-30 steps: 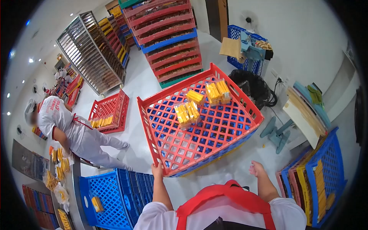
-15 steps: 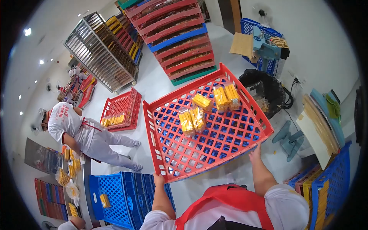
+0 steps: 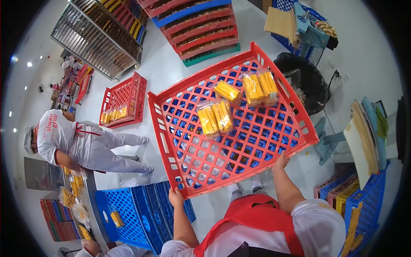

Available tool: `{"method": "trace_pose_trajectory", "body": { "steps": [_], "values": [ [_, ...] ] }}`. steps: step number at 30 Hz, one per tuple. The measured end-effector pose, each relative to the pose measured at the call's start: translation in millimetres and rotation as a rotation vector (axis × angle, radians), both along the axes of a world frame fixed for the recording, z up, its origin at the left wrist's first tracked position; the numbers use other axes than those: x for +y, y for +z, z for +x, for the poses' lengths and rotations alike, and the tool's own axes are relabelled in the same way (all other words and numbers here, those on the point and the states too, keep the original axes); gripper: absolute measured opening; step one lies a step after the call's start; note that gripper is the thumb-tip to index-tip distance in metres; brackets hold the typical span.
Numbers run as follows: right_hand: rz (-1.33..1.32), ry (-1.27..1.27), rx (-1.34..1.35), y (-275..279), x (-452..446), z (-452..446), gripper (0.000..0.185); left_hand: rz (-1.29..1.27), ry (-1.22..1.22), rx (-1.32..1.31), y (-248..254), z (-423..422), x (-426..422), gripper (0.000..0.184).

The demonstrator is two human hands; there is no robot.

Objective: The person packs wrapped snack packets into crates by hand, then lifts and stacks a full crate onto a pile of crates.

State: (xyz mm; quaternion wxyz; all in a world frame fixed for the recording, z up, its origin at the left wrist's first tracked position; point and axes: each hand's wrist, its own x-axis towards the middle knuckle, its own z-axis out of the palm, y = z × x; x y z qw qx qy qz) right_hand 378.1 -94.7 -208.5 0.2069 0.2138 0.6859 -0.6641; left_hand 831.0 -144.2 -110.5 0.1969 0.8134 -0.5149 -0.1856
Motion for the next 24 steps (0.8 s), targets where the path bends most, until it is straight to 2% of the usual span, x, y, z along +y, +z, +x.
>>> {"method": "trace_pose_trajectory", "body": {
  "steps": [5, 7, 13, 19, 24],
  "values": [
    [-0.102, -0.11, 0.028, 2, -10, 7, 0.047, 0.016, 0.007, 0.045, 3, 1, -10, 0.019],
    [-0.237, -0.153, -0.027, 0, -11, 6, 0.043, -0.012, 0.003, 0.035, 2, 4, -13, 0.021],
    [-0.138, -0.157, -0.136, 5, -22, 16, 0.042, -0.031, -0.031, 0.101, 6, 13, -38, 0.022],
    [-0.216, -0.134, -0.093, 3, -34, 29, 0.043, -0.019, -0.07, 0.082, -1, 28, -72, 0.022],
    [-0.168, -0.153, -0.101, -6, -38, 29, 0.046, -0.04, -0.096, 0.077, -3, 31, -84, 0.02]
  ]
}}
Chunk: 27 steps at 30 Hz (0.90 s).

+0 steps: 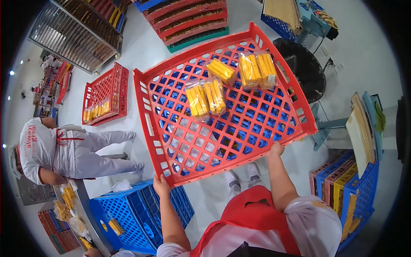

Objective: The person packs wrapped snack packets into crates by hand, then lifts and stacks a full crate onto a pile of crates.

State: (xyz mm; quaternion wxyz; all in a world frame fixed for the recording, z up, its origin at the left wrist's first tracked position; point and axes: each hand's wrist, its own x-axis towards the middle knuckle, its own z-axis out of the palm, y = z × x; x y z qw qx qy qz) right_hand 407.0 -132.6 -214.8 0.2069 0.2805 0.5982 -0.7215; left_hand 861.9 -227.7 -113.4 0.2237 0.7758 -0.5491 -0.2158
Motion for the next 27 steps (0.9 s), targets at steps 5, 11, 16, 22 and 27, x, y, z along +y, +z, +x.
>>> {"method": "trace_pose_trajectory", "body": {
  "steps": [5, 11, 16, 22, 27],
  "values": [
    [0.107, 0.005, -0.009, -13, 1, -6, 0.047, -0.044, 0.014, 0.049, -18, 7, 7, 0.019],
    [0.12, 0.042, 0.067, -29, -13, -27, 0.045, -0.035, 0.047, 0.011, -9, -16, 20, 0.018],
    [0.133, 0.035, 0.083, -33, -17, -35, 0.043, -0.058, 0.049, 0.004, -9, -20, 26, 0.019],
    [0.258, 0.044, 0.032, -5, -22, -30, 0.041, -0.049, 0.04, -0.021, -6, -24, 26, 0.022],
    [0.38, 0.052, 0.071, -25, -20, -38, 0.044, -0.043, 0.052, -0.018, -12, -24, 26, 0.021]
  ]
}}
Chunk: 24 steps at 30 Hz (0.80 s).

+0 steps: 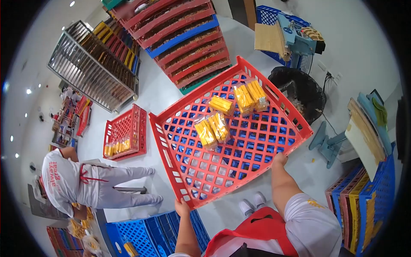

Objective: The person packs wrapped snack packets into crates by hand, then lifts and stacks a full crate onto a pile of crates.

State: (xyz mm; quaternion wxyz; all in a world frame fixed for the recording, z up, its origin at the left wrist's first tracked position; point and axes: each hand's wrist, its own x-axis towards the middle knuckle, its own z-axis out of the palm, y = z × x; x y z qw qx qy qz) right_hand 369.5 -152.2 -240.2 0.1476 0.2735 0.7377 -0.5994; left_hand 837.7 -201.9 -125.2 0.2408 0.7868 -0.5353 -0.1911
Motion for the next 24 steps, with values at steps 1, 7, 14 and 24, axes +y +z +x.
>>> {"method": "trace_pose_trajectory", "body": {
  "steps": [1, 7, 14, 24],
  "values": [
    [0.086, 0.041, -0.035, 3, 2, -1, 0.045, 0.0, -0.008, -0.014, 1, -1, 0, 0.02],
    [0.224, 0.07, -0.002, -25, 1, -3, 0.045, -0.012, -0.003, -0.028, 5, -6, 0, 0.021],
    [0.326, 0.156, -0.134, 27, 0, 1, 0.039, 0.006, 0.013, -0.051, -4, 0, -1, 0.02],
    [0.273, 0.253, -0.143, 57, 12, 9, 0.056, 0.045, 0.032, -0.028, 9, -4, -1, 0.019]
  ]
}}
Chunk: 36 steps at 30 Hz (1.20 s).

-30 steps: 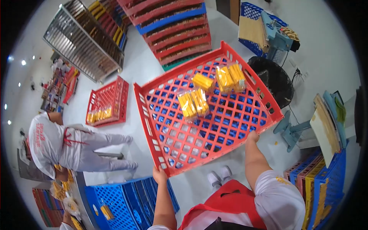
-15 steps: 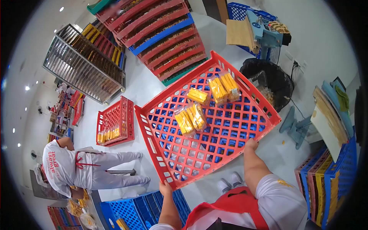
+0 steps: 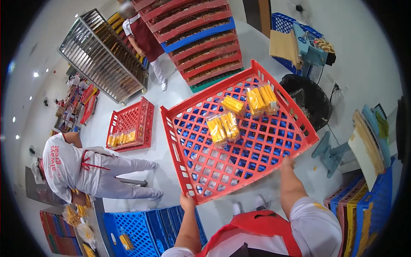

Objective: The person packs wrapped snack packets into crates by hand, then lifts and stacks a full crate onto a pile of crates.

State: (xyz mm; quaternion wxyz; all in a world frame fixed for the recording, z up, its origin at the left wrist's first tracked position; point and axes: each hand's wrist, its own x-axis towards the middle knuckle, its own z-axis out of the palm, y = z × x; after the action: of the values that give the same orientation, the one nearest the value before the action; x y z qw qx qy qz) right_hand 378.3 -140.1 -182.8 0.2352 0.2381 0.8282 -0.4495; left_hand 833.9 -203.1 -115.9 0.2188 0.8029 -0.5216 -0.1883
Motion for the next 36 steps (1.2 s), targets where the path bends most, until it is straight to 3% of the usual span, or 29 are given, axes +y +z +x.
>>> {"method": "trace_pose_trajectory", "body": {
  "steps": [2, 3, 4, 5, 6, 8, 9, 10, 11, 12, 16, 17, 18, 19, 20, 22, 24, 25, 27, 28, 30, 31, 32, 33, 34, 35, 36],
  "values": [
    [0.272, 0.293, 0.537, 54, -2, 14, 0.069, 0.002, -0.008, 0.033, -1, 2, 1, 0.019],
    [0.186, 0.429, 0.793, 40, -7, 10, 0.069, 0.0, -0.027, 0.005, -5, 5, 0, 0.019],
    [0.072, 0.563, 0.982, 52, -22, 12, 0.058, 0.018, -0.027, -0.016, -2, 4, -1, 0.02],
    [-0.31, 0.694, 0.987, 103, -39, 34, 0.051, 0.029, -0.028, -0.022, -3, 5, -1, 0.021],
    [-0.268, 0.687, 0.961, 125, -57, 51, 0.051, -0.049, -0.062, 0.013, -16, 11, -2, 0.021],
    [-0.57, 1.231, 0.566, 157, -86, 79, 0.045, 0.026, -0.058, 0.028, -1, 6, 0, 0.022],
    [-0.367, 1.567, 0.499, 203, -91, 97, 0.04, 0.025, -0.069, 0.033, -1, 6, 1, 0.023],
    [-0.235, 1.86, 0.698, 201, -100, 103, 0.032, 0.014, -0.081, 0.036, 0, 8, 0, 0.024],
    [-0.105, 1.839, 0.673, 236, -90, 124, 0.021, 0.009, -0.114, 0.041, 1, 12, -1, 0.024],
    [-0.101, 1.758, 0.709, 232, -92, 132, 0.02, -0.02, -0.122, 0.075, 2, 13, -2, 0.026],
    [-0.247, 1.641, 0.747, 155, -28, 122, 0.022, 0.015, -0.203, 0.306, -29, 24, -8, 0.03],
    [0.079, 1.721, 0.47, 140, 6, 120, 0.019, 0.008, -0.206, 0.316, -36, 29, -9, 0.031],
    [0.166, 1.698, 0.503, 118, 52, 125, 0.016, -0.003, -0.203, 0.371, -47, 35, -13, 0.031],
    [0.51, 1.745, 0.283, 109, 98, 130, 0.017, -0.007, -0.195, 0.422, -55, 36, -17, 0.032],
    [0.66, 1.724, 0.209, 73, 154, 133, 0.018, 0.034, -0.222, 0.252, -44, 34, -17, 0.032],
    [0.664, 1.706, -0.079, 14, 276, 142, 0.022, -0.003, -0.309, 0.332, -58, 38, -21, 0.031],
    [0.602, 1.359, -0.179, -4, 401, 167, 0.026, 0.0, -0.234, 0.357, -41, 36, -17, 0.033],
    [0.691, 1.138, -0.247, 7, 449, 185, 0.028, -0.003, -0.261, 0.357, -33, 33, -17, 0.033],
    [0.654, 1.109, -0.193, -6, 545, 210, 0.03, 0.103, -0.199, 0.303, -21, 26, -15, 0.035],
    [0.733, 1.058, -0.288, -11, 582, 220, 0.028, 0.099, -0.229, 0.298, -25, 27, -18, 0.035],
    [0.791, 0.976, -0.4, -3, 616, 239, 0.026, 0.102, -0.292, 0.125, -56, 41, -39, 0.038],
    [0.634, 0.566, -0.424, 19, 619, 248, 0.024, 0.176, -0.247, 0.185, -86, 56, -62, 0.042],
    [0.472, 0.157, -0.432, 36, 627, 257, 0.023, 0.174, -0.283, 0.179, -75, 43, -52, 0.042],
    [0.395, 0.306, -0.313, 11, 657, 264, 0.022, 0.017, -0.188, -0.08, -53, 28, -38, 0.044],
    [0.388, 0.277, -0.316, 14, 669, 273, 0.022, -0.146, -0.086, -0.331, -22, 12, -14, 0.046],
    [0.252, 0.057, -0.336, 20, 674, 278, 0.022, -0.299, -0.235, -0.292, -12, 5, -3, 0.049],
    [0.116, -0.15, -0.349, 27, 683, 282, 0.022, -0.294, -0.369, -0.441, 4, -11, 21, 0.052]
  ]
}}
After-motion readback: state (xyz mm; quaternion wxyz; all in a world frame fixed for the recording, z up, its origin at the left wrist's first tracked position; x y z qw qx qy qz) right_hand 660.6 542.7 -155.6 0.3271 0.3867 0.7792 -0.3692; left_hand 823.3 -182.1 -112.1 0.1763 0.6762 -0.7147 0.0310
